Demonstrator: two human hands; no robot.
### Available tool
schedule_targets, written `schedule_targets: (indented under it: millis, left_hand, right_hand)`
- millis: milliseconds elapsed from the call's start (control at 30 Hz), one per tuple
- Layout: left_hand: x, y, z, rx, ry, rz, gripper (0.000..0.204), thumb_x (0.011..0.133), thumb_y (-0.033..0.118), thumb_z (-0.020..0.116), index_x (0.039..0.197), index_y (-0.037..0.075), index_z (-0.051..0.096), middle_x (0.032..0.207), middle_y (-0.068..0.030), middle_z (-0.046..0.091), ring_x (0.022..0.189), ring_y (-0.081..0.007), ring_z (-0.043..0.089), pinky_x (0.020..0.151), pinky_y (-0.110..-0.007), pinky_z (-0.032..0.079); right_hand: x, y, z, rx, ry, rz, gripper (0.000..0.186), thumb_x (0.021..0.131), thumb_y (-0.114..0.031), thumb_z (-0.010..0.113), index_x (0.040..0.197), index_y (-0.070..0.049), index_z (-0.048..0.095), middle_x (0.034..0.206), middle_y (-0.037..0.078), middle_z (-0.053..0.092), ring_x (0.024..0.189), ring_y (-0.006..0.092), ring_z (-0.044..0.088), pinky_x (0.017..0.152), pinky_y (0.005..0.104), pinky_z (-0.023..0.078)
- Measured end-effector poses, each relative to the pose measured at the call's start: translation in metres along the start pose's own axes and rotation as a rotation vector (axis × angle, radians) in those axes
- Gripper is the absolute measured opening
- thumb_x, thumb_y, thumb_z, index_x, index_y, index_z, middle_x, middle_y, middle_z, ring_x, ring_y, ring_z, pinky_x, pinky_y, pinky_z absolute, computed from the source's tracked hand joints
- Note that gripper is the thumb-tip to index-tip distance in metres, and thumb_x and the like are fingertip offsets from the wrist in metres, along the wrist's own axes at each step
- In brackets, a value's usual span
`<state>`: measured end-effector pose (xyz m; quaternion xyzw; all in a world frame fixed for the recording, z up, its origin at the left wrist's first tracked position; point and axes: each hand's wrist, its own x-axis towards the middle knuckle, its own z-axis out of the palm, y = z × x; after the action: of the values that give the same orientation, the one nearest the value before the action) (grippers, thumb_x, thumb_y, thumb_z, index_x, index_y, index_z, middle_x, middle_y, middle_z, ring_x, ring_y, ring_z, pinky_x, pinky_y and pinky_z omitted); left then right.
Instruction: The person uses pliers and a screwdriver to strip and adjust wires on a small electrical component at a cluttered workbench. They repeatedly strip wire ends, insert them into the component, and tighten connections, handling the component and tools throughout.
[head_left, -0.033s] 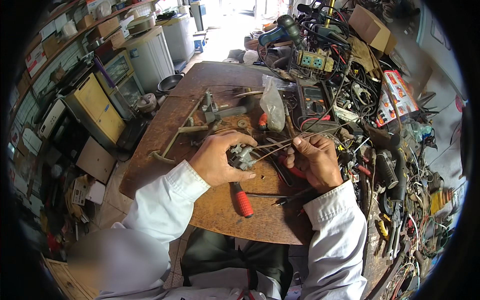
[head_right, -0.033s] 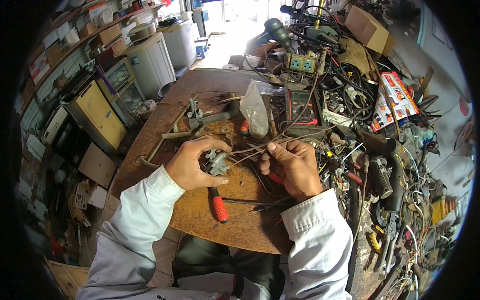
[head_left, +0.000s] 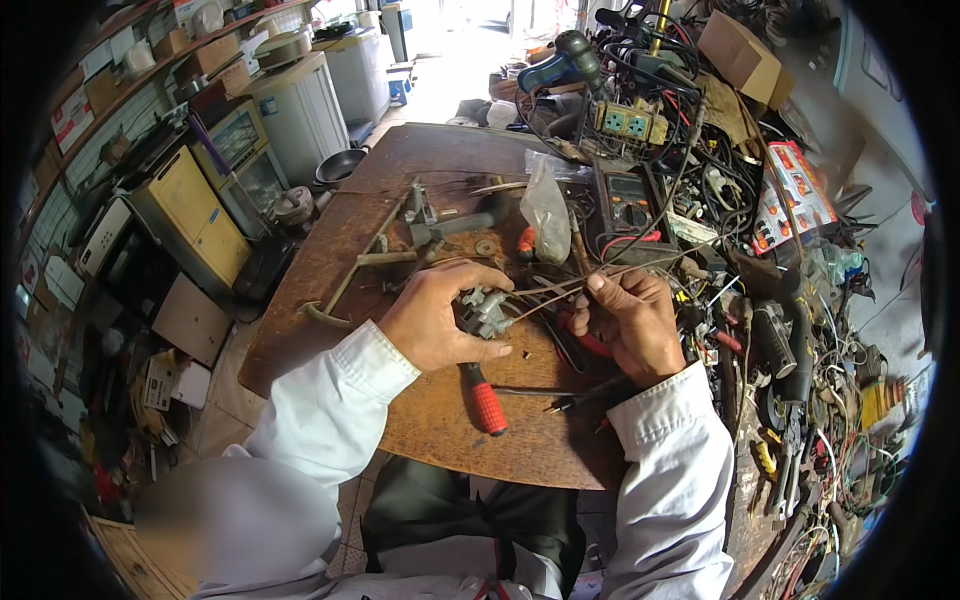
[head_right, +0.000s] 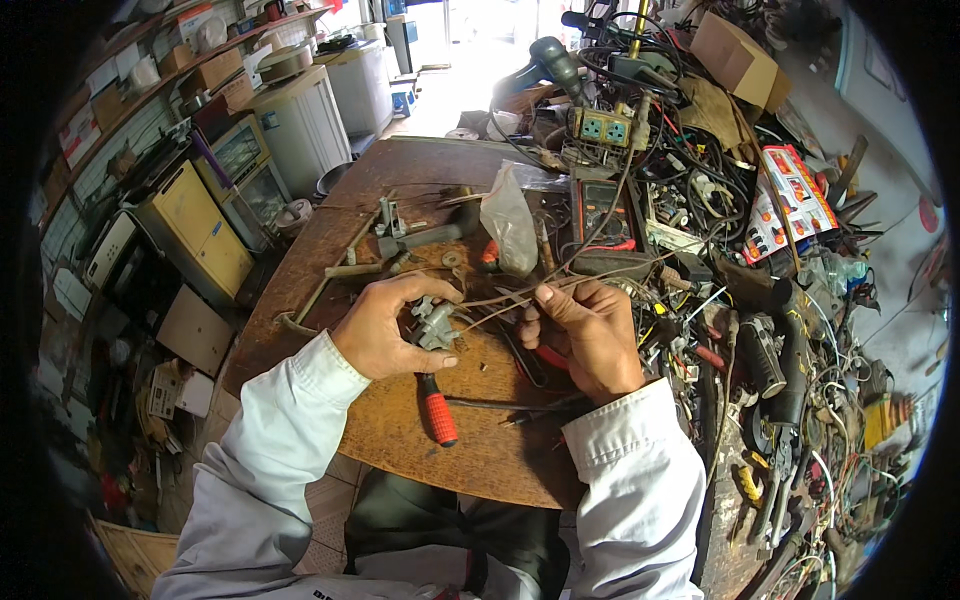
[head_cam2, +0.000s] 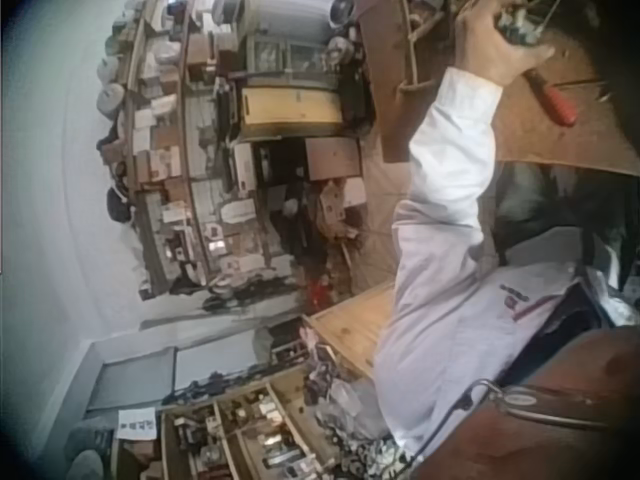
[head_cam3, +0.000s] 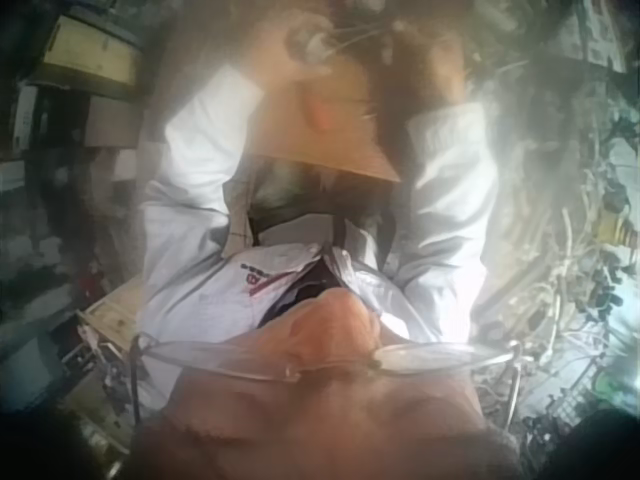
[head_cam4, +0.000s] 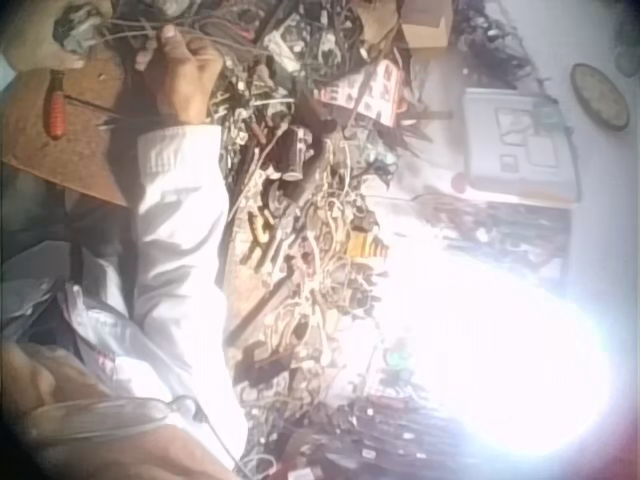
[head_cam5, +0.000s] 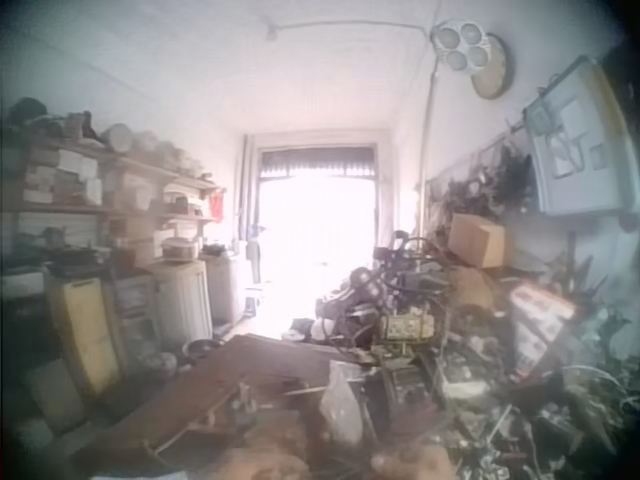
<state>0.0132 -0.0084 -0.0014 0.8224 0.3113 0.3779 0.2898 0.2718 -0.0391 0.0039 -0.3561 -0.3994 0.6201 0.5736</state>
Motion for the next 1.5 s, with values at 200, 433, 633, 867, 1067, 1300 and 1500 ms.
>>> schedule_targets:
  millis: [200, 433, 633, 867, 1067, 1300, 1500]
  left_hand:
    - [-0.001, -0.001, -0.001, -0.184, -0.016, -0.136, 0.05, 0.071, 0.018, 0.084, 0.114, 0.0, 0.065, 0.098, -0.0047, 0.067, 0.091, -0.0128, 0.061, 0.086, -0.03, 0.05]
    - [-0.001, 0.003, -0.002, -0.397, -0.07, -0.248, 0.052, 0.078, 0.026, 0.081, 0.116, -0.004, 0.062, 0.093, -0.0059, 0.065, 0.083, -0.0136, 0.065, 0.078, -0.029, 0.053]
    - [-0.002, 0.002, 0.001, -0.449, -0.016, -0.241, 0.055, 0.08, 0.032, 0.079, 0.116, -0.006, 0.061, 0.091, -0.0088, 0.065, 0.078, -0.0168, 0.068, 0.076, -0.031, 0.055]
    - [-0.003, 0.001, 0.0, -0.358, 0.068, -0.224, 0.057, 0.078, 0.034, 0.081, 0.115, -0.005, 0.062, 0.101, -0.0089, 0.065, 0.092, -0.016, 0.062, 0.083, -0.033, 0.052]
    - [-0.003, -0.003, 0.002, -0.057, 0.123, -0.002, 0.049, 0.068, 0.015, 0.084, 0.109, -0.003, 0.064, 0.096, -0.0103, 0.068, 0.09, -0.0175, 0.065, 0.083, -0.032, 0.052]
    - [-0.002, 0.004, 0.004, 0.061, 0.109, 0.039, 0.056, 0.064, 0.013, 0.086, 0.113, 0.001, 0.063, 0.104, -0.0116, 0.066, 0.096, -0.0224, 0.065, 0.087, -0.034, 0.051]
    - [-0.002, 0.008, 0.018, 0.312, 0.265, 0.27, 0.062, 0.058, 0.012, 0.09, 0.113, 0.005, 0.063, 0.103, -0.0123, 0.067, 0.094, -0.0304, 0.066, 0.082, -0.039, 0.055]
  right_hand:
    - [0.0, 0.001, 0.003, 0.009, 0.008, -0.029, 0.015, 0.093, -0.008, 0.066, 0.088, 0.006, 0.064, 0.077, 0.013, 0.066, 0.062, 0.0199, 0.063, 0.056, 0.0313, 0.053]
    - [0.0, 0.005, 0.007, 0.093, 0.012, -0.038, 0.017, 0.094, -0.011, 0.064, 0.09, 0.005, 0.063, 0.077, 0.013, 0.065, 0.062, 0.0205, 0.063, 0.059, 0.0326, 0.053]
    - [0.001, 0.007, 0.005, 0.083, -0.012, -0.052, 0.018, 0.095, -0.011, 0.063, 0.09, 0.007, 0.062, 0.078, 0.014, 0.065, 0.062, 0.0214, 0.064, 0.059, 0.0327, 0.053]
    - [0.0, 0.008, 0.007, 0.104, -0.013, -0.064, 0.018, 0.095, -0.01, 0.064, 0.087, 0.006, 0.062, 0.077, 0.015, 0.065, 0.062, 0.0221, 0.064, 0.059, 0.0328, 0.053]
    - [0.0, 0.009, 0.007, 0.1, 0.025, 0.034, 0.021, 0.094, -0.013, 0.067, 0.087, 0.006, 0.064, 0.074, 0.014, 0.065, 0.058, 0.0205, 0.063, 0.054, 0.031, 0.052]
    - [-0.002, 0.012, 0.013, -0.046, 0.033, 0.083, 0.023, 0.091, -0.018, 0.072, 0.085, 0.004, 0.066, 0.07, 0.011, 0.065, 0.051, 0.0173, 0.06, 0.045, 0.0285, 0.049]
    - [-0.007, 0.019, 0.03, -0.043, -0.062, 0.068, 0.022, 0.09, -0.016, 0.073, 0.092, 0.005, 0.068, 0.072, 0.01, 0.067, 0.052, 0.016, 0.06, 0.044, 0.0277, 0.047]
